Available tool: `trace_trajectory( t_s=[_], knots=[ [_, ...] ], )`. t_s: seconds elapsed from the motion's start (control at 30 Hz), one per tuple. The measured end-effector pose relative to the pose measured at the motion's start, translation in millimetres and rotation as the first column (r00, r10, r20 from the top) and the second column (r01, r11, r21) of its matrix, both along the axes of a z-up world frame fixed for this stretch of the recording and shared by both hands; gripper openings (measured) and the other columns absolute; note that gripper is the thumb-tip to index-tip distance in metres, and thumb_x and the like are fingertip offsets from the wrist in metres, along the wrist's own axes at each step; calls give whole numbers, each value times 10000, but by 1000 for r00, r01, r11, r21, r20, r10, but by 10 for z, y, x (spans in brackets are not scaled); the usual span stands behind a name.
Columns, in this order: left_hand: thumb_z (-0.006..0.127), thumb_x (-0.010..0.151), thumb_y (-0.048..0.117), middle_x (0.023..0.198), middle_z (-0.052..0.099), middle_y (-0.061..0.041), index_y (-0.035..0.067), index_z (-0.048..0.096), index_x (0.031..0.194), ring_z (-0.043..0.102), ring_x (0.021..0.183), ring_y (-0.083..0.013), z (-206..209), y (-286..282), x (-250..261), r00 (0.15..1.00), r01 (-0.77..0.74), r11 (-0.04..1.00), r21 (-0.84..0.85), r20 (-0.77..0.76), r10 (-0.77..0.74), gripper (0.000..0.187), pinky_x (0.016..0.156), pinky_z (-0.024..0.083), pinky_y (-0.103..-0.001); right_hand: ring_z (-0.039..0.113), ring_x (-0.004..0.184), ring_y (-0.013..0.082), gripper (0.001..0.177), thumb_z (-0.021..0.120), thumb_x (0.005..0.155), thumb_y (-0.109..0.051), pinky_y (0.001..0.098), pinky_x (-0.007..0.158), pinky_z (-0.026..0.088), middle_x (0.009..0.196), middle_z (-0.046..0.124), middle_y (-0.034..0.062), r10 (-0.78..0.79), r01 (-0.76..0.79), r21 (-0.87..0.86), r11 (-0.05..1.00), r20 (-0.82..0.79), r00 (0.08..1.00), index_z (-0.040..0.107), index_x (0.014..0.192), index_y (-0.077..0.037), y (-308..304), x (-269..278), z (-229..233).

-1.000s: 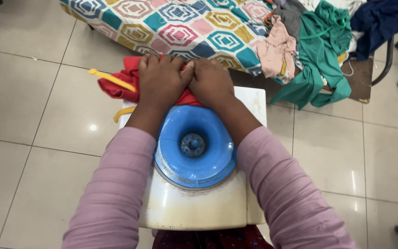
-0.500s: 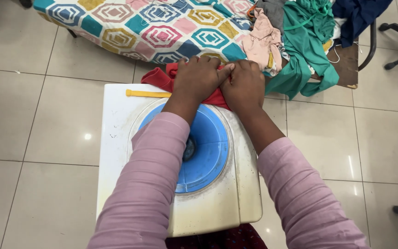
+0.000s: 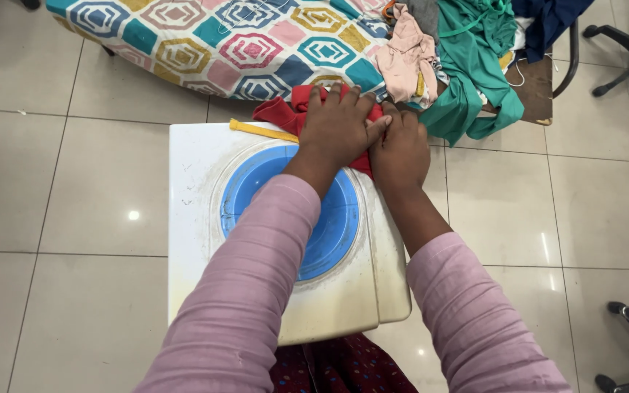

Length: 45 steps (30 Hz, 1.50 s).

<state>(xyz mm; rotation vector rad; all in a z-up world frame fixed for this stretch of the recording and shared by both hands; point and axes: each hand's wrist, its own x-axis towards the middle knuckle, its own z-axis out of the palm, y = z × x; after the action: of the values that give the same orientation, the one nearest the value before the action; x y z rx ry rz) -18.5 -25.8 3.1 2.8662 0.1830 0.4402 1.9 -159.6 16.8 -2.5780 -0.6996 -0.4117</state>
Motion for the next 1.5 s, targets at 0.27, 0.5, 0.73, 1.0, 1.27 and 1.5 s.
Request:
trace_trajectory(
  t_s=[0.27, 0.5, 0.73, 1.0, 1.27, 1.5],
  knots=[
    [419, 974, 575, 1506, 507, -119, 176, 562, 1422, 380, 1443, -366, 60, -327, -304, 994, 48, 996, 71, 90, -54, 617, 1193, 187, -600, 603, 1081, 382, 399, 564, 1047, -278, 494, 857, 516, 1197, 632, 167, -74, 74, -51, 996, 0, 997, 619, 1395, -91, -290, -399, -12],
    [477, 953, 552, 1406, 578, -160, 105, 633, 1325, 454, 1363, -392, 113, -703, -705, 988, 88, 986, 142, 112, -104, 602, 1156, 280, -521, 599, 1093, 376, 433, 579, 1013, -236, 484, 860, 515, 1207, 638, 157, -100, 97, -41, 994, -65, 993, 596, 1421, -94, -608, -852, 53],
    [540, 920, 541, 1071, 689, -138, 28, 723, 1068, 541, 1161, -294, 287, -1032, -1195, 959, 263, 935, 239, 45, -281, 565, 1095, 361, -450, 582, 1129, 370, 453, 561, 982, -172, 471, 928, 498, 1250, 644, 159, -37, 33, -34, 999, -124, 992, 605, 1424, -82, -1076, -1404, 97],
    [634, 860, 616, 952, 629, -101, -4, 691, 1119, 551, 996, -252, 394, -1202, -2124, 946, 264, 964, 26, 185, -265, 674, 940, 412, -386, 543, 1248, 372, 503, 658, 876, -179, 488, 1043, 448, 1373, 582, 186, 284, -284, -68, 956, -11, 959, 615, 1359, -43, -1440, -1856, 217],
    [665, 837, 624, 995, 608, -77, 57, 642, 1166, 546, 928, -254, 617, -657, -2994, 991, 134, 982, -135, 41, -129, 657, 784, 395, -429, 560, 1226, 334, 563, 749, 754, -366, 531, 979, 409, 1290, 600, 134, 528, -513, -179, 840, 48, 848, 639, 1235, -97, -902, -2182, 362],
    [648, 815, 645, 1140, 601, -81, 126, 596, 1300, 536, 1055, -298, 680, -239, -3647, 983, -152, 984, -98, -120, 140, 712, 878, 393, -499, 550, 1206, 317, 616, 727, 843, -473, 540, 1019, 397, 1288, 596, 117, 643, -632, -177, 754, 3, 766, 621, 1319, -97, -294, -2619, 397]
  ],
)
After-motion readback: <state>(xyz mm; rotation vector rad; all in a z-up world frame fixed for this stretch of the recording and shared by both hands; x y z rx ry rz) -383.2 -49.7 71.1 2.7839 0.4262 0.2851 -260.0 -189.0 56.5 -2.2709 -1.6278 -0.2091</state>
